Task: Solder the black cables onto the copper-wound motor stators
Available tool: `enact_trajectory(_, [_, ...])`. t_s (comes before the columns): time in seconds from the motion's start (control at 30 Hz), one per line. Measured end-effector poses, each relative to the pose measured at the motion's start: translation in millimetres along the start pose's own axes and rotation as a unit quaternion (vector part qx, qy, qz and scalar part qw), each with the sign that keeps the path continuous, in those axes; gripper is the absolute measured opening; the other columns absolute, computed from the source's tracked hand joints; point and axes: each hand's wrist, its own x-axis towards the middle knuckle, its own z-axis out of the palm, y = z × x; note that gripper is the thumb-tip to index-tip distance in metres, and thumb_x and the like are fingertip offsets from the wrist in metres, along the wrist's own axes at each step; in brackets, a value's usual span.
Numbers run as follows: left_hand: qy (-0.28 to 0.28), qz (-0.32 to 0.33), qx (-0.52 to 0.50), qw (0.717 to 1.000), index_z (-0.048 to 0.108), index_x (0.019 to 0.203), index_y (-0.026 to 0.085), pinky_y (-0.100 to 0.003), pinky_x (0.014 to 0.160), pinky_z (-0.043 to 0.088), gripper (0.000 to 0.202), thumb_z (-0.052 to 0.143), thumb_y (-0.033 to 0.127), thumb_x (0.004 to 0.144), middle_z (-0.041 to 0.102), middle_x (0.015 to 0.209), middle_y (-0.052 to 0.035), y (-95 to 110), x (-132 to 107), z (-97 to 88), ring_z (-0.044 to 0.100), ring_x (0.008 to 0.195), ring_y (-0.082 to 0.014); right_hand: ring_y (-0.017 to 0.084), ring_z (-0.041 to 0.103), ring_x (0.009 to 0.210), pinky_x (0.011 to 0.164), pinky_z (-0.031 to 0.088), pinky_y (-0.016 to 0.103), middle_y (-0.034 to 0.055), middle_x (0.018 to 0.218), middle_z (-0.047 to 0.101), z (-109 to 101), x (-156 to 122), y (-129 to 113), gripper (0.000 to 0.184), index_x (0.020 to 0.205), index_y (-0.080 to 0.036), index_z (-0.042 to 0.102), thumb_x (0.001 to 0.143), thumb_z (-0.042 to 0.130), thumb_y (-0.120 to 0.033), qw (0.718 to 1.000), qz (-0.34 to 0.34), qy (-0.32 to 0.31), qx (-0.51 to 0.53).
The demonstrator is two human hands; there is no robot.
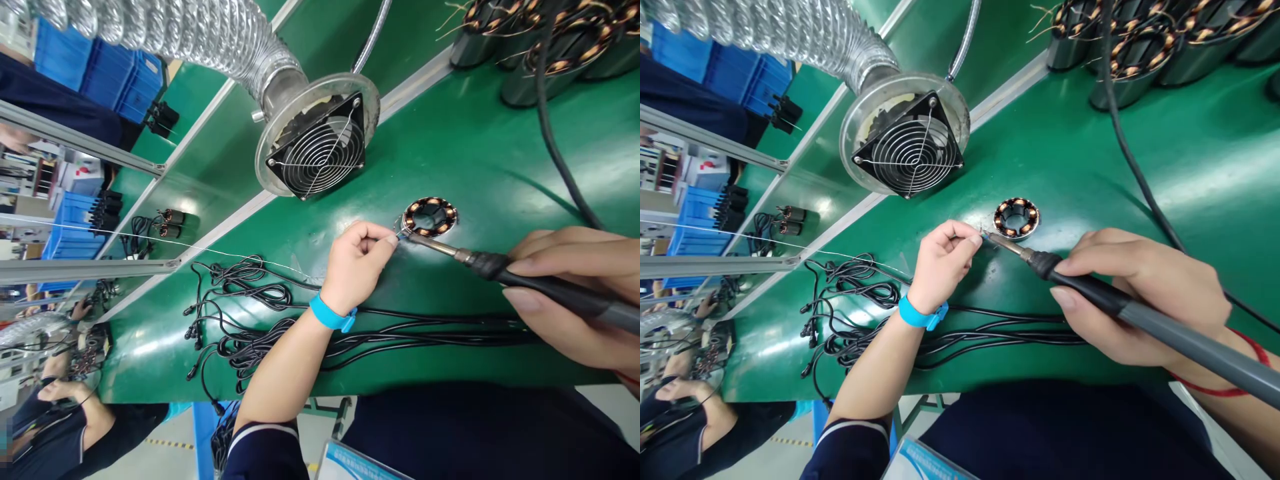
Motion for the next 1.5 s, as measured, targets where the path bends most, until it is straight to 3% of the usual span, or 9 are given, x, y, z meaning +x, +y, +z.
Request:
enact_trajectory(0.3, [-0.007, -0.008, -0.013, 1.0, 0.063, 0.078, 0.019, -0.019, 0.048, 0.035, 0.021, 0.08, 0.031, 0.084, 0.048, 0.052, 0.0087, 0.0, -0.2, 0.3, 0.044, 0.048, -0.0056, 0.018, 0.074, 0.069, 0.057, 0.059, 0.026, 0.0025, 0.075, 0.072, 3.5, 1.0, -3.3, 0.013, 0.096, -0.025, 0.07, 0.09, 0.081, -0.027, 0.998, 0.034, 0.036, 0.025])
enact_trajectory(0.63, [-0.008, 0.008, -0.015, 1.0, 0.062, 0.076, 0.02, -0.02, 0.046, 0.035, 0.031, 0.084, 0.042, 0.081, 0.049, 0.051, 0.0087, 0.9, 0.4, 1.4, 0.043, 0.046, -0.0053, 0.016, 0.073, 0.07, 0.06, 0.058, 0.025, 0.0034, 0.078, 0.071, 3.7, 2.5, -5.9, 0.012, 0.101, -0.025, 0.068, 0.093, 0.077, -0.024, 1.0, -0.007, 0.016, 0.004])
enact_trajectory(0.77, [-0.004, 0.011, -0.013, 1.0, 0.062, 0.074, 0.02, -0.02, 0.045, 0.034, 0.038, 0.086, 0.05, 0.077, 0.049, 0.051, 0.0089, 1.4, 0.6, 1.7, 0.041, 0.045, -0.0048, 0.017, 0.071, 0.072, 0.059, 0.055, 0.029, 0.0052, 0.084, 0.071, 8.1, 1.5, -8.5, 0.006, 0.098, -0.027, 0.069, 0.096, 0.074, -0.026, 0.998, 0.015, 0.04, -0.043])
enact_trajectory(0.87, [-0.002, 0.014, -0.014, 1.0, 0.061, 0.074, 0.02, -0.02, 0.046, 0.034, 0.042, 0.087, 0.053, 0.075, 0.05, 0.052, 0.0087, 1.6, 0.8, 1.7, 0.042, 0.046, -0.0048, 0.019, 0.073, 0.082, 0.07, 0.059, 0.033, 0.0069, 0.098, 0.076, 10.7, 1.5, -8.5, 0.016, 0.114, -0.028, 0.072, 0.101, 0.07, -0.039, 0.992, 0.045, 0.035, -0.112])
enact_trajectory(0.97, [0.0, 0.014, -0.016, 1.0, 0.062, 0.074, 0.02, -0.02, 0.046, 0.034, 0.04, 0.088, 0.05, 0.074, 0.051, 0.053, 0.0084, 1.1, 1.2, 1.7, 0.043, 0.047, -0.0052, 0.022, 0.075, 0.097, 0.082, 0.058, 0.035, 0.0056, 0.112, 0.077, 10.6, 8.0, -10.9, 0.041, 0.137, -0.03, 0.068, 0.107, 0.057, -0.057, 0.982, 0.07, -0.004, -0.173])
enact_trajectory(1.07, [0.002, 0.012, -0.014, 1.0, 0.063, 0.076, 0.019, -0.02, 0.047, 0.034, 0.031, 0.085, 0.04, 0.079, 0.052, 0.055, 0.0077, 1.2, 1.2, 1.9, 0.044, 0.049, -0.0056, 0.019, 0.074, 0.096, 0.078, 0.055, 0.033, 0.0019, 0.115, 0.077, 11.2, 22.1, -15.4, 0.044, 0.15, -0.032, 0.059, 0.111, 0.051, -0.05, 0.984, 0.044, -0.021, -0.172])
enact_trajectory(1.17, [0.007, 0.003, -0.007, 1.0, 0.063, 0.075, 0.019, -0.02, 0.048, 0.035, 0.019, 0.079, 0.025, 0.084, 0.054, 0.058, 0.0069, 3.1, 0.5, 2.3, 0.045, 0.05, -0.0054, 0.018, 0.072, 0.089, 0.075, 0.055, 0.032, 0.0003, 0.115, 0.077, 16.7, 36.3, -17.8, 0.036, 0.146, -0.032, 0.06, 0.113, 0.048, -0.041, 0.987, 0.021, -0.026, -0.159])
enact_trajectory(1.27, [0.01, -0.005, -0.003, 1.0, 0.063, 0.075, 0.018, -0.02, 0.048, 0.034, 0.015, 0.074, 0.016, 0.085, 0.055, 0.061, 0.0065, 5.4, -0.2, 2.4, 0.044, 0.049, -0.0049, 0.026, 0.071, 0.098, 0.082, 0.056, 0.04, 0.0051, 0.121, 0.074, 25.4, 42.8, -15.2, 0.038, 0.144, -0.028, 0.057, 0.111, 0.047, -0.044, 0.986, 0.012, -0.046, -0.161])
enact_trajectory(1.5, [0.009, 0.003, -0.012, 1.0, 0.064, 0.075, 0.018, -0.018, 0.049, 0.037, 0.013, 0.073, 0.014, 0.084, 0.057, 0.064, 0.0057, 6.0, 0.2, 2.7, 0.046, 0.052, -0.0044, 0.028, 0.071, 0.098, 0.085, 0.056, 0.043, 0.0038, 0.112, 0.075, 38.9, 40.5, -10.9, 0.042, 0.149, -0.032, 0.049, 0.108, 0.051, -0.028, 0.989, 0.022, -0.014, -0.148])
